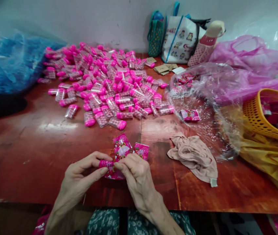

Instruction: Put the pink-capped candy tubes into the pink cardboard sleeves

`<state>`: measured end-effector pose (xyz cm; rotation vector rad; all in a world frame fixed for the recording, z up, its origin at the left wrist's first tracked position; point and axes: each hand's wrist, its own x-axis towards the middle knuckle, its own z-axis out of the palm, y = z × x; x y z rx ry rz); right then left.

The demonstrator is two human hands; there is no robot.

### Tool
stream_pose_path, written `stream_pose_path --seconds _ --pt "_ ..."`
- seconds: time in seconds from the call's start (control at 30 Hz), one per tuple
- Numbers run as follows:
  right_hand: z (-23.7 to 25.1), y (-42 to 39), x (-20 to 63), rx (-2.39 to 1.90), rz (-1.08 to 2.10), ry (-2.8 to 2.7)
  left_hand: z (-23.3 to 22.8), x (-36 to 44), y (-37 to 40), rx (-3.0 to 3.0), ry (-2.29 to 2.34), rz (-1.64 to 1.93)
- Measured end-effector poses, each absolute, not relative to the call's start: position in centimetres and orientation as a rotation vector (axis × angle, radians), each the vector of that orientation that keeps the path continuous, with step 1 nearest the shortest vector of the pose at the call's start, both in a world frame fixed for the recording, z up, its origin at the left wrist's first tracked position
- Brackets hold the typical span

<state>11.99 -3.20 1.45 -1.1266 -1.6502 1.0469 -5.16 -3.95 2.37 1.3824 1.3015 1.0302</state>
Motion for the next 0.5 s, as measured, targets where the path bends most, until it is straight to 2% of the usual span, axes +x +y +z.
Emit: stream_pose_path --seconds 0.1,0.23,0.33,0.5 --pt "1.6 -3.3 12.3 -1.213 1.224 -1.423 1.8 -4.8 -4.0 1.088 1.221 1.193" --pt "1.7 -3.8 12.4 -1.188 1.093 -1.231 1.2 -4.1 -4.0 0.799 1.161 1.446" --pt "1.8 -4.0 12.0 -1.087 1.037 -1.315 1.3 -3.7 -4.0 0.766 1.194 1.474" --pt "1.7 -3.9 11.4 -1.155 1.140 -1.309 1.3 -3.3 -4.2 0.660 1.186 1.481"
